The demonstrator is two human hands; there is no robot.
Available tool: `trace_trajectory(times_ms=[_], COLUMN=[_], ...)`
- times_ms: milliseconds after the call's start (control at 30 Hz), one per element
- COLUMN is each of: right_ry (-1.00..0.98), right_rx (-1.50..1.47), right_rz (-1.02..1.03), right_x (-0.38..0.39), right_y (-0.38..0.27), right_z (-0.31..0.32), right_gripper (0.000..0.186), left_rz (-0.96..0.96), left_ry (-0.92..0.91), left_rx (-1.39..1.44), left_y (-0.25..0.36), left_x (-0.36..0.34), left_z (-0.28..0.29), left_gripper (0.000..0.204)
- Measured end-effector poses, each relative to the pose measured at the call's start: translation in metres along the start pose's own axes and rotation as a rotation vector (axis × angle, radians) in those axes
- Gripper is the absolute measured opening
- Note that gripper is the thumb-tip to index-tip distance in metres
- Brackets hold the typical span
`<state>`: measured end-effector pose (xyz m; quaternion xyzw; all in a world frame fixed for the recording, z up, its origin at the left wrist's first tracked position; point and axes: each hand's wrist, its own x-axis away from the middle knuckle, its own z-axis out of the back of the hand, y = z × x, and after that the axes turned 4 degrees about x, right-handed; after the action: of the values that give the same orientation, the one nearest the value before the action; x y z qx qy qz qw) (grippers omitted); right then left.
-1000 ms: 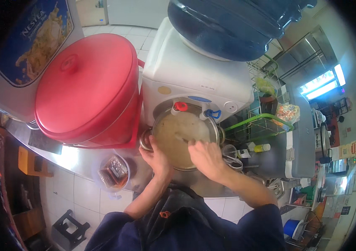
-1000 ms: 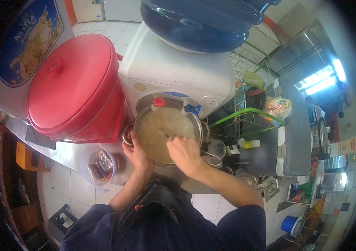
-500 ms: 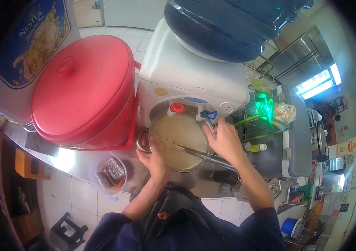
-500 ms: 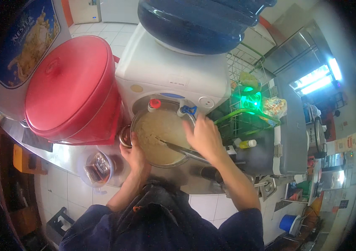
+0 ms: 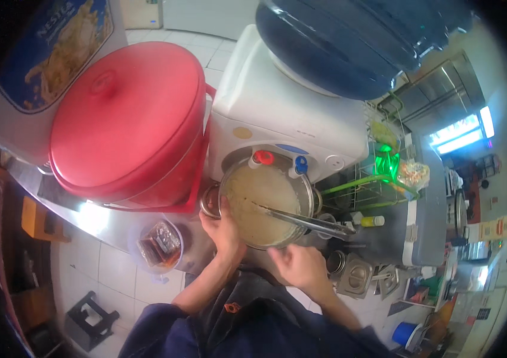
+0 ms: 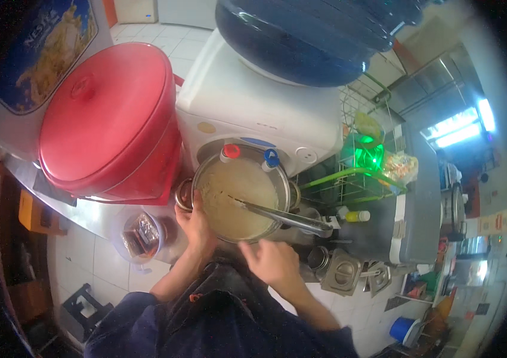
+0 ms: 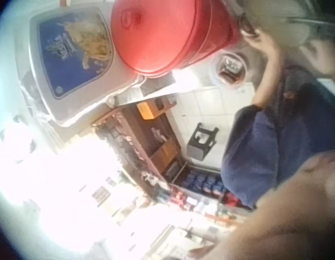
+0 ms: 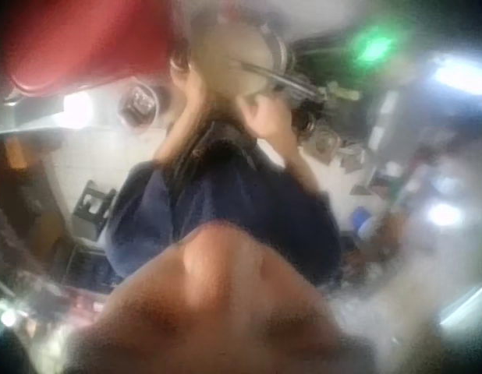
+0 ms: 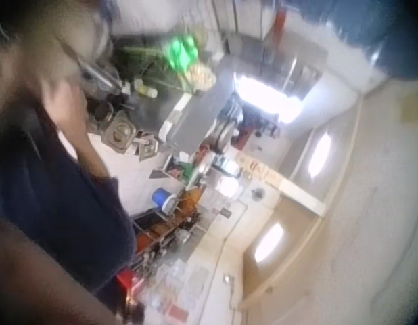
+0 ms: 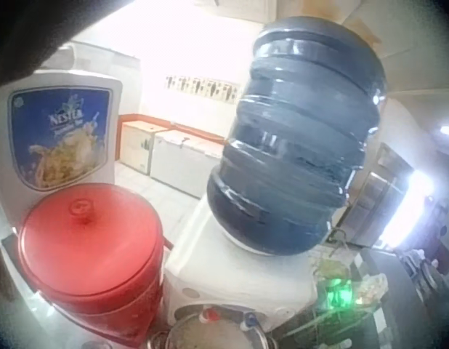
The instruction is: The person dispenses water into a pot of flour from a water dispenser, retrieves metal tongs, and stirs the mixture in the pot using the tongs while adding more water.
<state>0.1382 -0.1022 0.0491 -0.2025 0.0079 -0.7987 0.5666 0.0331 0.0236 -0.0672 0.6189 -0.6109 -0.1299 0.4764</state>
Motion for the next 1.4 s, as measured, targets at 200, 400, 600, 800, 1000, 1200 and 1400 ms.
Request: trace_trajectory(times_ms=[200,400,600,800,1000,1200,1400], right_ry=[0.501,0.628,0.493,0.306,0.294,-0.059,0.105], right_rx=[-0.704,-0.891,-1.008,-0.983,-0.858,-0.322,0.254], right_rz=[-0.365,-0.279,-0.279,-0.414,-0.452,-0.138,0.446], right_x=[-0.022,-0.009,0.047,0.088,0.104,0.087,0.001], right_y=[0.055,0.054,0.037,0.031,0.031,0.006,0.032], right_z=[-0.086,-0.117,-0.140,-0.184,-0.207,-0.100,-0.153], right_gripper=[0.030,0.022,0.021,0.018,0.023,0.022,0.027], left_rz=[0.017,-0.012,0.062,0.183,0.178,0.200,0.307], left_ry=[-0.044,-0.067,-0.130,-0.105,-0.199,-0.109,-0.101], left_rx=[-0.101,-0.218,-0.223,-0.269,-0.361,-0.331,-0.303], left_y=[0.013,0.011,0.036,0.020,-0.008,-0.005,0.015], left_x=[0.000,0.010,0.046,0.056,0.047,0.049,0.058], left_z=[0.006,0.036,0.088,0.143,0.179,0.179,0.183], left_gripper=[0.036,0.034,0.034,0.048,0.043,0.042,0.047])
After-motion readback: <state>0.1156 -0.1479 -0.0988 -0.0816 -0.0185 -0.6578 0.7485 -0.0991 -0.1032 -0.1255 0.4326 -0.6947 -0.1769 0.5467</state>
